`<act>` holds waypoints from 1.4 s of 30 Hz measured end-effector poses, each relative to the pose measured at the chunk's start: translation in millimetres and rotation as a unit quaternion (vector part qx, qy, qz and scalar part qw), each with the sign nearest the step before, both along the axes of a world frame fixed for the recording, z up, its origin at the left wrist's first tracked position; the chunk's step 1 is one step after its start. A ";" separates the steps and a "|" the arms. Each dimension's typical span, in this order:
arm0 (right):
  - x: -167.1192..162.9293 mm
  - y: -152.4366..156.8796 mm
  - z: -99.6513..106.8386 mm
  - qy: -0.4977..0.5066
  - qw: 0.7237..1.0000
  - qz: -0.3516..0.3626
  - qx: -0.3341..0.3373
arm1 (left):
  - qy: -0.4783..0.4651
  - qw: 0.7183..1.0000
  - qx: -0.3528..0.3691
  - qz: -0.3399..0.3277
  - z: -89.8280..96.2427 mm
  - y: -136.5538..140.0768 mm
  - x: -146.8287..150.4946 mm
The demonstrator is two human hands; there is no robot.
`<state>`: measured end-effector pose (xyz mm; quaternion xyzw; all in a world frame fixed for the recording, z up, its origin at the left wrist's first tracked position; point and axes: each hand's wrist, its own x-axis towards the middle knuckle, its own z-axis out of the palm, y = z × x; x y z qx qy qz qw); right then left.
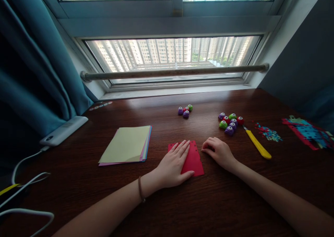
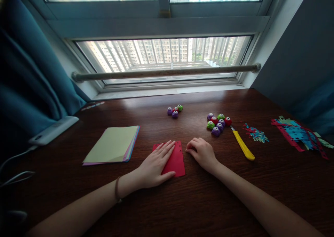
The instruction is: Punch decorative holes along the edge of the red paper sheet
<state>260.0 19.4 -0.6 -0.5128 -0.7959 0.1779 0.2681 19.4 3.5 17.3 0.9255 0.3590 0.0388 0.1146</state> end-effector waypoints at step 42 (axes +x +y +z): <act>211.2 54.6 18.0 0.430 0.730 -0.485 0.217 | -0.025 1.000 0.004 -0.001 -5.1 0.1 -1.8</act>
